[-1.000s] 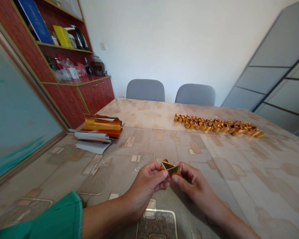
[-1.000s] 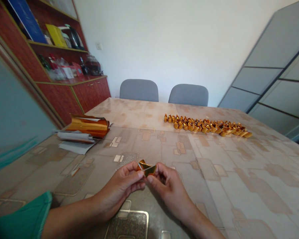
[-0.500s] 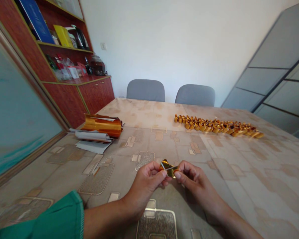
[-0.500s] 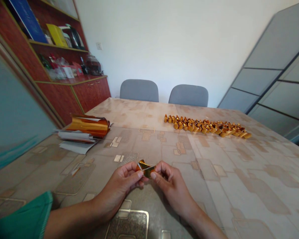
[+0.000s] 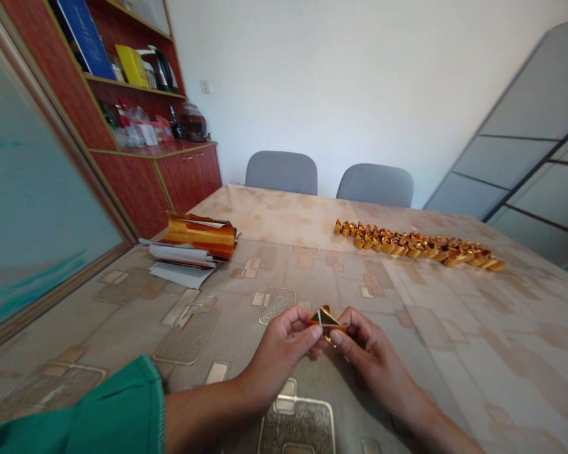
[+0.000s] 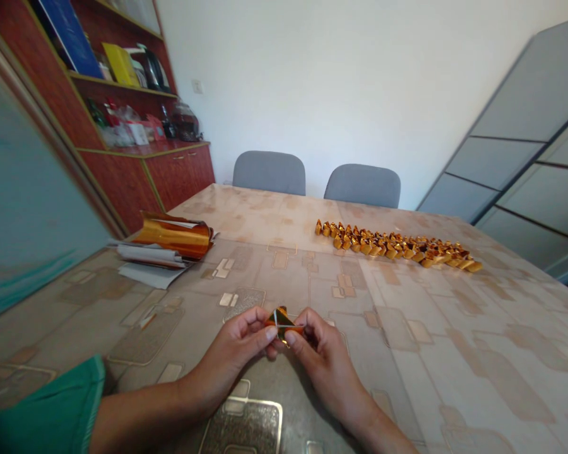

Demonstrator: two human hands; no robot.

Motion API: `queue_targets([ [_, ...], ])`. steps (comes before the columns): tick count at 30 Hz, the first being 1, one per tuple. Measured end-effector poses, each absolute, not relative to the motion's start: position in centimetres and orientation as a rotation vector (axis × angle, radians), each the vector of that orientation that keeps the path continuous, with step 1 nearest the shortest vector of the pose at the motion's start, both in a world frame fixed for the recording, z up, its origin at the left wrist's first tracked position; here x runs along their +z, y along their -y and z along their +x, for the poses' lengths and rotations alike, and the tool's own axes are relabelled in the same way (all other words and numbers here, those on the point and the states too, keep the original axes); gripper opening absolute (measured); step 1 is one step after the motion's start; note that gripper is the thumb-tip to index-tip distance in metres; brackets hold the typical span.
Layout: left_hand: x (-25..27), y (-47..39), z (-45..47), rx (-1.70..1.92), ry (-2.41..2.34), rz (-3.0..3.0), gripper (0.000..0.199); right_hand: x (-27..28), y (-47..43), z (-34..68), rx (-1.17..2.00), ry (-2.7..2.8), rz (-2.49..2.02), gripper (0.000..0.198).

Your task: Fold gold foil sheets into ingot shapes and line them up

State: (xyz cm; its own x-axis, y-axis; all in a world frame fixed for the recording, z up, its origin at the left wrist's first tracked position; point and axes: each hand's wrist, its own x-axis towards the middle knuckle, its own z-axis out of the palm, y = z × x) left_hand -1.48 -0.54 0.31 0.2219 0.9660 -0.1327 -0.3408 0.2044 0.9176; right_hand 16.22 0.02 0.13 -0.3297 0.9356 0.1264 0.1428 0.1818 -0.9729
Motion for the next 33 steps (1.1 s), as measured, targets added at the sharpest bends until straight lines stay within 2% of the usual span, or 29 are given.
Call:
queue_targets([
  [4, 0.15, 0.52, -1.49, 1.098, -0.842, 0.822, 0.038, 0.16, 0.03, 16.16, 1.308, 1.573, -1.028, 0.032],
  [11, 0.39, 0.47, -1.62, 1.095, -0.981, 0.899, 0.03, 0.49, 0.21, 15.72, 1.41, 1.583, -1.012, 0.03],
  [33, -0.1, 0.99, -1.1, 0.936, -1.05, 1.004, 0.029, 0.55, 0.49, 16.11, 1.334, 1.592, -1.031, 0.033],
])
